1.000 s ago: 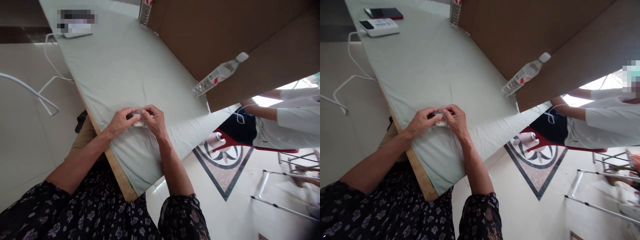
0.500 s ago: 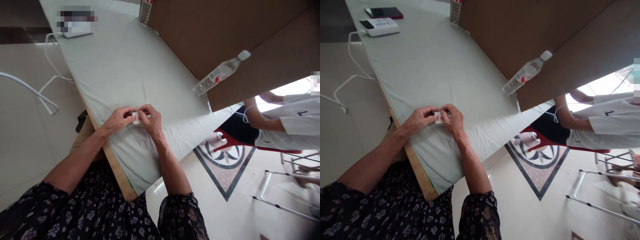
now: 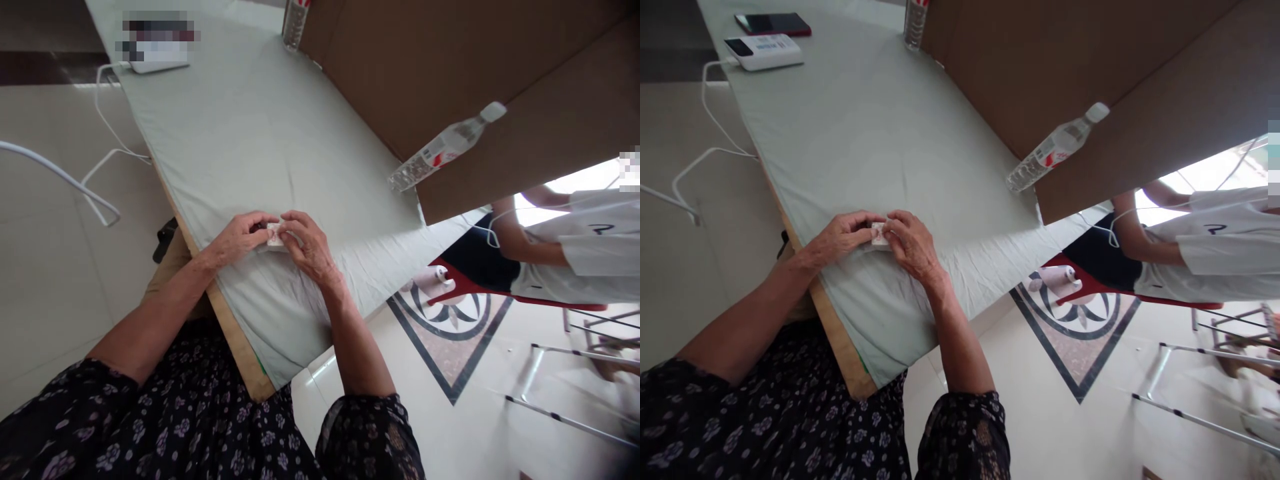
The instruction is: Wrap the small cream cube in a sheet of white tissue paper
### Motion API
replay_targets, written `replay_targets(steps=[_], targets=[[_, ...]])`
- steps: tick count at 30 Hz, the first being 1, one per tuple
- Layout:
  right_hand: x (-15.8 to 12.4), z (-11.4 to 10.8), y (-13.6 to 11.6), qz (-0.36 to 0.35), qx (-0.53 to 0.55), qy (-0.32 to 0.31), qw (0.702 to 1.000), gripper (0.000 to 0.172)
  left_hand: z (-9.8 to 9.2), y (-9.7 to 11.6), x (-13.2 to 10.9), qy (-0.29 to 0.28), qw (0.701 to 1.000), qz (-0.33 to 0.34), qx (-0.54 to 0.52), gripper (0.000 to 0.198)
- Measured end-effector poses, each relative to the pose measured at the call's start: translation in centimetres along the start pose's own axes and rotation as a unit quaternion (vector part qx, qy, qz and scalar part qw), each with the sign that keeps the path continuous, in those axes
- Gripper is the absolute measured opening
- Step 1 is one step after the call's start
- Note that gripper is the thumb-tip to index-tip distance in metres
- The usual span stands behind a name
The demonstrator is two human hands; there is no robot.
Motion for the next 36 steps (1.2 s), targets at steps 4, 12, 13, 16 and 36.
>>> replay_targets(steps=[4,12,13,16,36], targets=[[-0.8,-0.3,-0.6,-0.023,-0.058,-0.018,0.998,0.021,0.0,0.2,0.0,-0.005,1.0,0.004,-0.001,0.05],[-2.5,-1.5,1.3,0.06,0.037,0.044,0.997,0.032,-0.1,0.2,0.0,0.01,1.0,0.002,0.01,0.051],[-2.5,-1.1,1.9,0.071,0.053,0.029,0.996,0.046,-0.1,0.2,-0.1,0.01,1.0,-0.001,0.011,0.051],[-2.0,0.5,3.0,0.078,0.079,-0.029,0.993,0.085,0.0,0.2,-0.1,0.013,1.0,-0.004,0.009,0.047],[-3.1,1.0,4.9,0.197,0.158,0.061,0.966,0.077,-4.5,-0.6,0.1,0.22,0.965,0.076,-0.123,0.037]])
Point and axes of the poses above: each hand's wrist, its own x-axis towards the middle knuckle, its own z-axis out of the palm, y = z × x, the point moved 7 cm from there along x, towards the middle knuckle, and after that the axes turned 13 degrees about -x, right-handed, at the moved point
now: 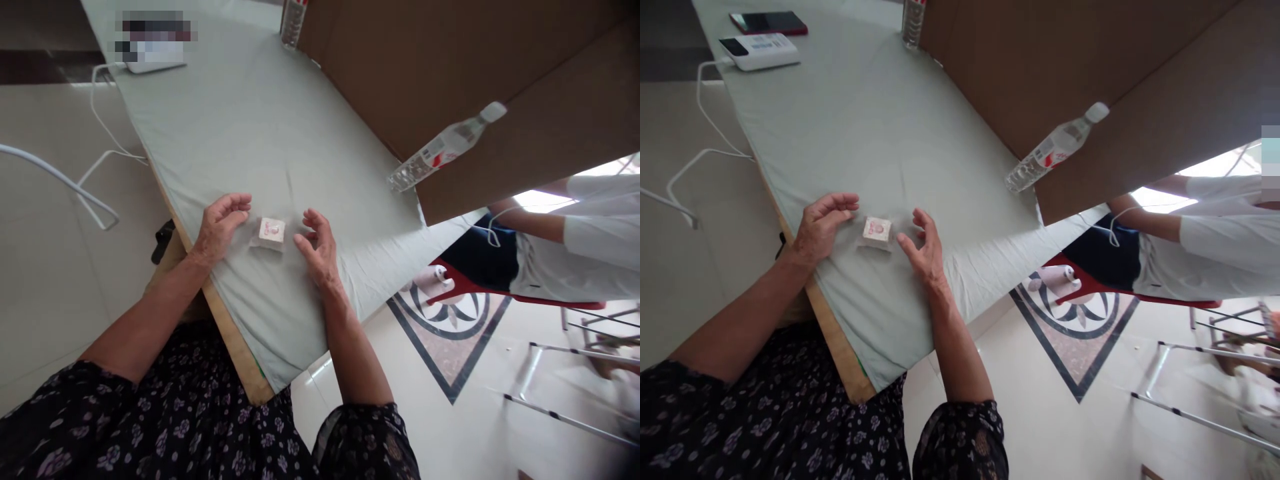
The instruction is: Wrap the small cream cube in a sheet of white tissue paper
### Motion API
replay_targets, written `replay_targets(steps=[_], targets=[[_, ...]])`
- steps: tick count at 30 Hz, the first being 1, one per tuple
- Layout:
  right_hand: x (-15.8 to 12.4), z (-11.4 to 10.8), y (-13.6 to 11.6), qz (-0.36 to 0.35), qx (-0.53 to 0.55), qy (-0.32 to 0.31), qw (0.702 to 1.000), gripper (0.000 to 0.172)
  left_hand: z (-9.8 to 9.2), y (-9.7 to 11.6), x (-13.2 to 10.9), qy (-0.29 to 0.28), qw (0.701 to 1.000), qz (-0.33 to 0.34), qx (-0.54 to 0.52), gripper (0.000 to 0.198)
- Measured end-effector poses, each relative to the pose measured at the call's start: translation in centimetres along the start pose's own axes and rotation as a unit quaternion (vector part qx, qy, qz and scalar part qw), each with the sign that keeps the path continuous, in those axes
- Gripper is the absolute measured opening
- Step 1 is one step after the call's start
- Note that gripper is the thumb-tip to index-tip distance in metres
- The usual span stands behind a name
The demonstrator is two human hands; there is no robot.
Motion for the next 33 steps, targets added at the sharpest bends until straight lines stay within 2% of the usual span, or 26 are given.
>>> replay_targets(steps=[5,10,13,18,25,29,33], targets=[[0.2,-0.3,1.4,0.039,0.061,0.021,0.997,0.082,-0.4,-0.2,0.2,0.021,0.999,0.009,-0.042,0.04],[0.1,0.0,1.3,0.041,0.057,0.021,0.997,0.08,0.2,0.5,-0.6,-0.019,0.998,0.008,0.053,0.037],[0.5,0.1,1.4,0.056,0.048,0.017,0.997,0.073,0.6,1.3,-1.2,-0.035,0.989,0.051,0.132,0.032],[2.6,0.4,1.7,0.083,0.035,0.007,0.996,0.053,1.3,2.3,-1.7,-0.051,0.975,0.107,0.186,0.022],[5.4,2.4,0.3,0.064,0.068,-0.075,0.993,0.044,1.8,2.4,-1.9,-0.069,0.973,0.098,0.198,0.019],[4.8,2.1,0.3,0.074,0.093,-0.067,0.991,0.043,1.7,2.3,-1.9,-0.068,0.975,0.096,0.19,0.017],[3.3,0.3,-0.4,0.046,0.067,-0.045,0.996,0.04,1.9,2.4,-2.0,-0.079,0.974,0.1,0.187,0.017]])
Point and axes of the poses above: each hand's wrist, its own x-axis towards the middle knuckle, its own z-axis out of the palm, y = z × x, the point moved 7 cm from there along x, towards the middle knuckle, and after that the axes turned 13 degrees about -x, right-handed, at the moved point
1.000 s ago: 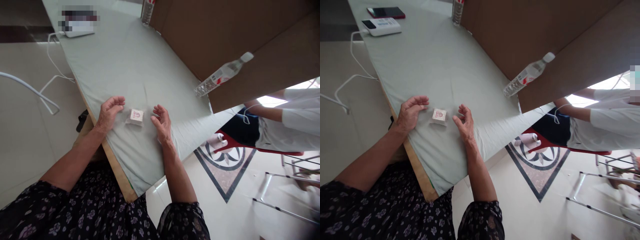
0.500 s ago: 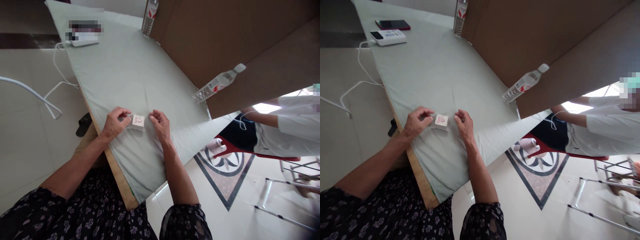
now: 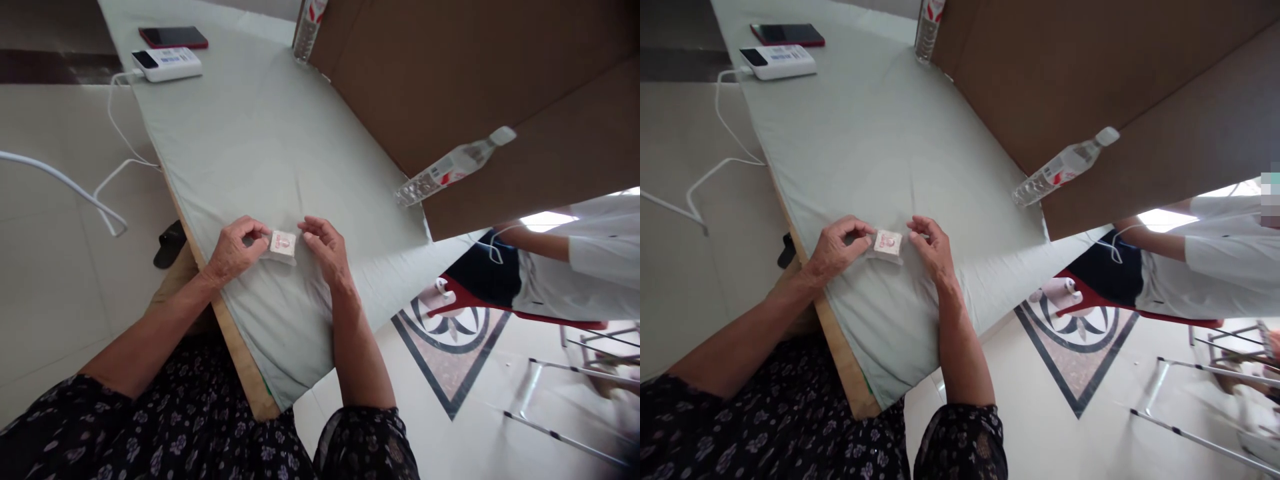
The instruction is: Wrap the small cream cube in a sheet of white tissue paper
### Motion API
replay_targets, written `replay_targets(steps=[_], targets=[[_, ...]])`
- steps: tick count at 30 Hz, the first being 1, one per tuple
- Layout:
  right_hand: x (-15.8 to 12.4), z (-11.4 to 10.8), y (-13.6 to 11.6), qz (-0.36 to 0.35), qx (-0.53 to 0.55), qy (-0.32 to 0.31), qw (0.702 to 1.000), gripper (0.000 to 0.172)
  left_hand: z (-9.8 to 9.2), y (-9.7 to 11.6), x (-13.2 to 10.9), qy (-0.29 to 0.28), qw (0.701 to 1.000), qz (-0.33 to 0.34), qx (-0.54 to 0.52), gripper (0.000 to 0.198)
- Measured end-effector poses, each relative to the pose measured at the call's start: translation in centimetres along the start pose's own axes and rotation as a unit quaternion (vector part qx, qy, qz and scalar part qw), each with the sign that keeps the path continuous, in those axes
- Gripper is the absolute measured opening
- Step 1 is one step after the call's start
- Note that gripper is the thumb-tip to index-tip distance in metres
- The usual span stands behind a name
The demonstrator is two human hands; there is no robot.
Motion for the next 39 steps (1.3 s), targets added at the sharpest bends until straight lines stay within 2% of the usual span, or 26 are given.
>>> replay_targets(steps=[3,6,13,17,21,25,29,35,39], targets=[[-1.3,-0.8,-1.9,-0.071,-0.083,0.017,0.994,0.027,0.2,0.1,0.0,-0.014,1.0,0.002,0.003,0.017],[-2.0,-0.2,-3.7,-0.142,-0.166,0.009,0.976,0.02,0.4,0.1,0.0,-0.026,1.0,-0.003,0.012,0.018],[-1.5,1.3,-5.6,-0.229,-0.319,-0.003,0.92,0.014,0.6,-0.1,0.0,-0.034,0.999,0.002,0.021,0.019],[-1.1,1.7,-6.4,-0.269,-0.366,0.018,0.891,0.02,0.7,-0.1,-0.1,-0.034,0.999,0.015,0.017,0.019],[-0.5,1.7,-6.4,-0.258,-0.352,0.033,0.899,0.021,0.9,0.0,-0.1,-0.04,0.998,0.032,0.026,0.02],[1.0,1.1,-6.4,-0.232,-0.327,0.037,0.916,0.017,1.0,0.2,-0.3,-0.032,0.996,0.058,0.063,0.032],[2.9,0.7,-6.7,-0.23,-0.334,0.029,0.914,0.017,1.2,0.4,-0.3,-0.04,0.994,0.078,0.067,0.04],[6.8,-0.2,-6.6,-0.225,-0.354,0.042,0.907,0.026,1.7,0.2,-0.4,-0.085,0.99,0.094,0.068,0.05],[9.6,-1.2,-6.5,-0.231,-0.35,0.068,0.905,0.03,2.0,-0.1,-0.5,-0.123,0.988,0.077,0.052,0.057]])
Point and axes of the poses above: each hand's wrist, its own x-axis towards the middle knuckle, its own z-axis out of the palm, y = z × x, the point moved 7 cm from there along x, towards the middle knuckle, and after that the axes turned 13 degrees about -x, right-handed, at the moved point
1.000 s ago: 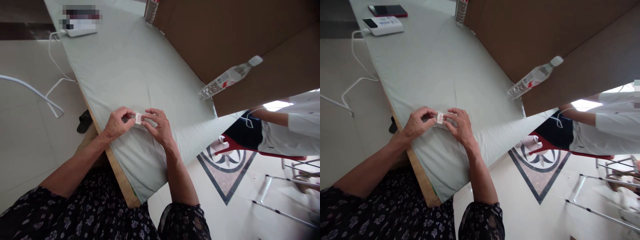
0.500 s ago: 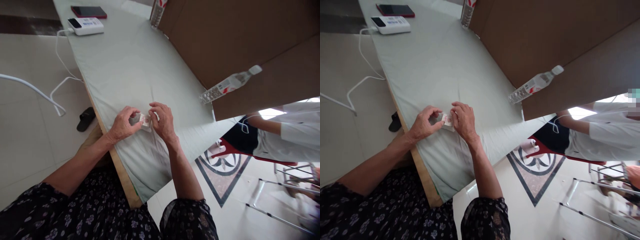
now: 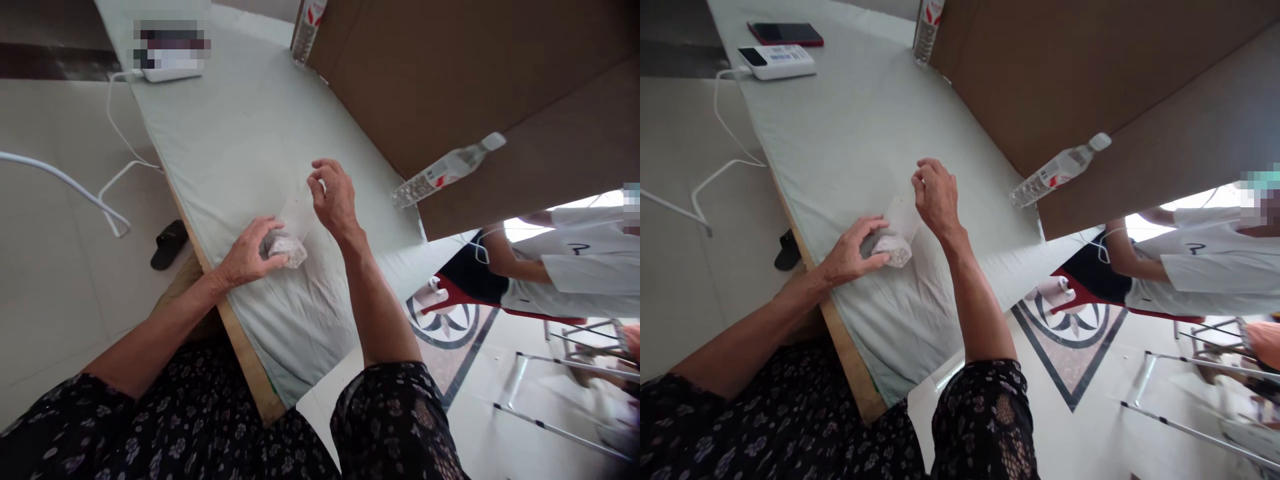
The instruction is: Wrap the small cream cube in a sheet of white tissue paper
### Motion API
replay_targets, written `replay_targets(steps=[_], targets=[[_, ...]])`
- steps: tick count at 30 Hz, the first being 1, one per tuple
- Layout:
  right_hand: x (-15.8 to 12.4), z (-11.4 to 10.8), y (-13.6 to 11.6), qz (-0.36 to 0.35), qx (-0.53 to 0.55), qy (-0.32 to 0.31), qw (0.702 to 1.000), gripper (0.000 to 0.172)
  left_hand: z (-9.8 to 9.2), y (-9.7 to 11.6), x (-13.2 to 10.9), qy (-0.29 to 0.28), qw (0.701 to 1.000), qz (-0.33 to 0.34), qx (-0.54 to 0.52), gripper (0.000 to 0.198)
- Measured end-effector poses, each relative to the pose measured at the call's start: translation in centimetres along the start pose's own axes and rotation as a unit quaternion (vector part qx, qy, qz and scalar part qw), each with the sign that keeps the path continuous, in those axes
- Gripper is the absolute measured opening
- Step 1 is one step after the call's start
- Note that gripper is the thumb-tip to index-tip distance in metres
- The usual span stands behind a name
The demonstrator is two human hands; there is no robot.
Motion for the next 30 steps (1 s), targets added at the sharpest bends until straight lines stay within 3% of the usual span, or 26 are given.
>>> replay_targets(steps=[6,12,14,16,19,21,24,30], targets=[[0.7,-0.1,2.5,0.053,0.034,0.039,0.997,0.027,0.6,-0.2,0.3,-0.058,0.998,-0.025,0.002,0.047],[-5.4,-3.3,1.6,0.165,0.09,0.113,0.976,0.021,0.6,-0.5,0.4,-0.047,0.997,-0.054,-0.001,0.056],[-7.4,-3.9,0.2,0.194,0.102,0.092,0.971,0.02,0.3,-0.3,0.3,-0.038,0.997,-0.067,-0.023,0.064],[-8.7,-3.4,-1.5,0.202,0.112,0.019,0.973,0.024,0.1,-0.3,0.1,-0.04,0.993,-0.087,-0.065,0.071],[-9.4,-1.9,-3.6,0.199,0.09,-0.076,0.973,0.029,0.0,-0.5,-0.1,-0.046,0.979,-0.129,-0.151,0.079],[-9.4,-0.9,-4.1,0.197,0.071,-0.107,0.972,0.024,-0.1,-0.8,-0.2,-0.042,0.967,-0.151,-0.2,0.082],[-9.3,-0.1,-3.5,0.214,0.079,-0.106,0.968,0.012,0.0,-1.2,-0.3,-0.026,0.953,-0.166,-0.251,0.082],[-11.2,-0.2,0.2,0.32,0.199,-0.041,0.925,0.016,-0.2,-1.6,-0.3,0.01,0.942,-0.173,-0.288,0.069]])
Point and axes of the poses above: each hand's wrist, its own x-axis towards the middle knuckle, its own z-axis out of the palm, y = z × x, the point moved 7 cm from there along x, towards the middle knuckle, and after that the axes turned 13 degrees about -x, right-handed, at the moved point
